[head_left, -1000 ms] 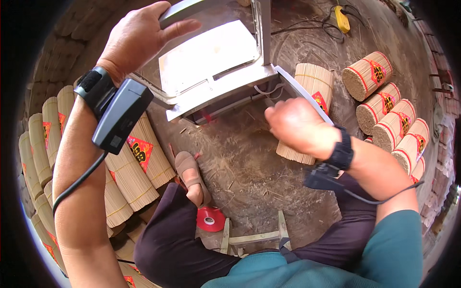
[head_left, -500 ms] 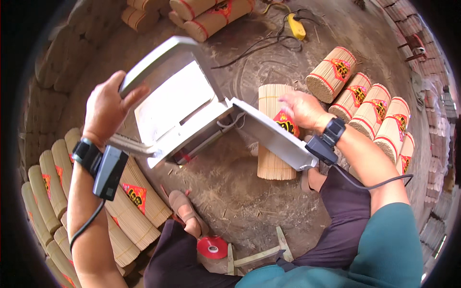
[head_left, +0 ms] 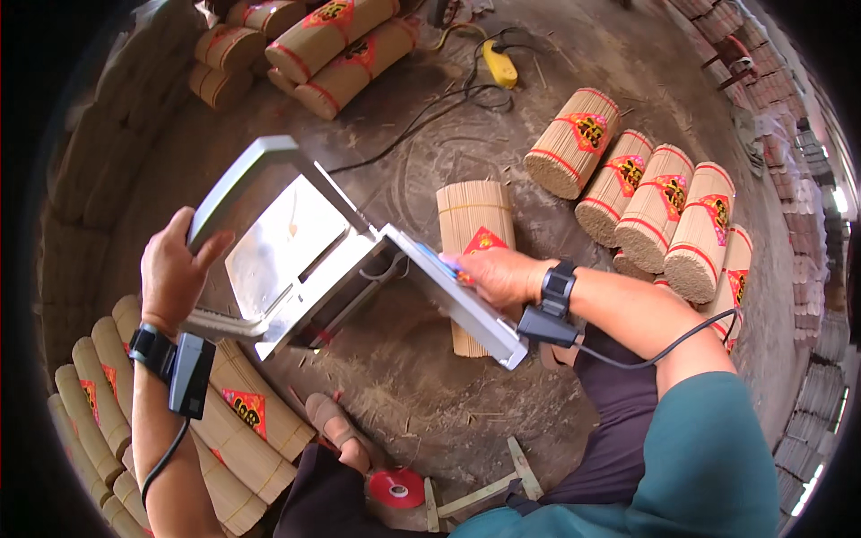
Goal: Weighing and bundling incense sticks using an automated packaging scale.
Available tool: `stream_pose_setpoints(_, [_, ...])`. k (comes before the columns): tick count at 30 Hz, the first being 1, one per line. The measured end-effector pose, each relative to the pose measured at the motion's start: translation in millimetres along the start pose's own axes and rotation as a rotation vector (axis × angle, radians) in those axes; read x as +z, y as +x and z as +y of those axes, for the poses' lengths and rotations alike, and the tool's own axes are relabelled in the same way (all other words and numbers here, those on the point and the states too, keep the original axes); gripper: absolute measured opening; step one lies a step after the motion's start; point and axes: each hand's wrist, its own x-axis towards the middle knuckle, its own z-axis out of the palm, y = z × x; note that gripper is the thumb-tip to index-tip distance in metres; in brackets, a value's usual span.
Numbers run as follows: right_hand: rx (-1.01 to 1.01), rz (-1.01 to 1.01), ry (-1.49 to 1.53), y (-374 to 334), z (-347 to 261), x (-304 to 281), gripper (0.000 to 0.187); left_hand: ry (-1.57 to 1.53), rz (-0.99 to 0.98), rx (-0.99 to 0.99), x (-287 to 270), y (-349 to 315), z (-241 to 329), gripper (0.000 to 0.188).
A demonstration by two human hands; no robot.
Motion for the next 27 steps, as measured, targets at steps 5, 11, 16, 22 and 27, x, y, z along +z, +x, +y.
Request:
stream_pose_setpoints(5, [-0.227, 0.395, -0.201, -4, -3, 3, 0.059, 0.023, 0.012, -0.027, 2, -8, 2, 0.042])
stream_pose_setpoints(11, [-0.490, 0.248, -0.494, -9, -22, -9, 0.050, 0.049, -0.031, -0.007, 4, -10, 11, 0.051])
stream_pose_setpoints(16, [-0.396, 0.158, -0.649, 0, -63, 1, 0.009, 0.062, 0.052, 0.065, 9, -8, 0, 0.050])
stream_pose_setpoints(22, [-0.266, 0.104, -0.638, 8, -89, 27, 0.007, 0.066, 0.009, 0.043, 11, -18, 7, 0.049])
stream_pose_setpoints(27, [-0.138, 0.130, -0.576, 18, -91, 53, 0.015, 0.145, -0.012, 0.066, 16, -24, 2, 0.054])
